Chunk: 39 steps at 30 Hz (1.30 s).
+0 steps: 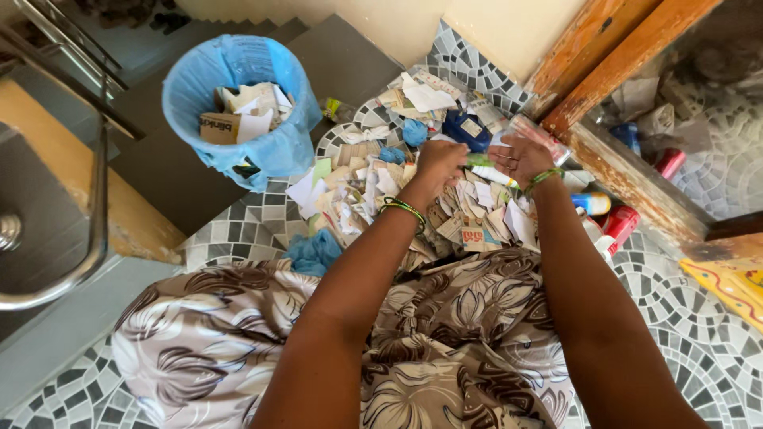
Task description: The person sits on a tiled floor and sorts through a pile of paper scraps, picking up pieces one by one and placing them into a blue bucket. The task involves handling various paper items and moving them from the floor into the container.
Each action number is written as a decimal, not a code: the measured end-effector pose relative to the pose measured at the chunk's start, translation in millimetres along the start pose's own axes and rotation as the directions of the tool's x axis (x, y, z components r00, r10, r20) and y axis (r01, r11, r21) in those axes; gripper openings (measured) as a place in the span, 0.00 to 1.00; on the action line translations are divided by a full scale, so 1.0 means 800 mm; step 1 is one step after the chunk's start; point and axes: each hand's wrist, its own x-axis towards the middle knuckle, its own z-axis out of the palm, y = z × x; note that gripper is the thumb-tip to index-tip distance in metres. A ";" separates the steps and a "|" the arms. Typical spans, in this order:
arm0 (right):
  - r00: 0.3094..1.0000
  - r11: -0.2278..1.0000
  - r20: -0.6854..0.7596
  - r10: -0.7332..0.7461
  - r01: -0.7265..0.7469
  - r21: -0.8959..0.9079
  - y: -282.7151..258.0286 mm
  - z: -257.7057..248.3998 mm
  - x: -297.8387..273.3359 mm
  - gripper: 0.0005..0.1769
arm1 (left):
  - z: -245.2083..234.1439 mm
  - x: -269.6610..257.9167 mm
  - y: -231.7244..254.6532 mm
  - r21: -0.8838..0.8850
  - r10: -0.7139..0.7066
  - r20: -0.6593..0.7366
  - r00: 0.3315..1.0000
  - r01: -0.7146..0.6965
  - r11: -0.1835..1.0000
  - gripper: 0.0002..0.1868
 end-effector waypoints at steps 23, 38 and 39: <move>0.953 0.658 -0.111 0.283 -0.277 -0.700 0.045 -0.009 0.021 0.18 | 0.028 0.024 -0.023 0.340 -0.104 -0.130 0.986 0.142 0.930 0.09; 0.961 0.671 -0.077 0.267 -0.243 -0.701 0.072 -0.023 0.042 0.18 | 0.017 0.020 -0.030 0.411 -0.006 -0.118 0.993 0.055 0.910 0.07; 0.961 0.675 -0.078 0.265 -0.242 -0.697 0.072 -0.023 0.042 0.18 | 0.018 0.018 -0.026 0.420 -0.023 -0.119 0.993 0.071 0.905 0.07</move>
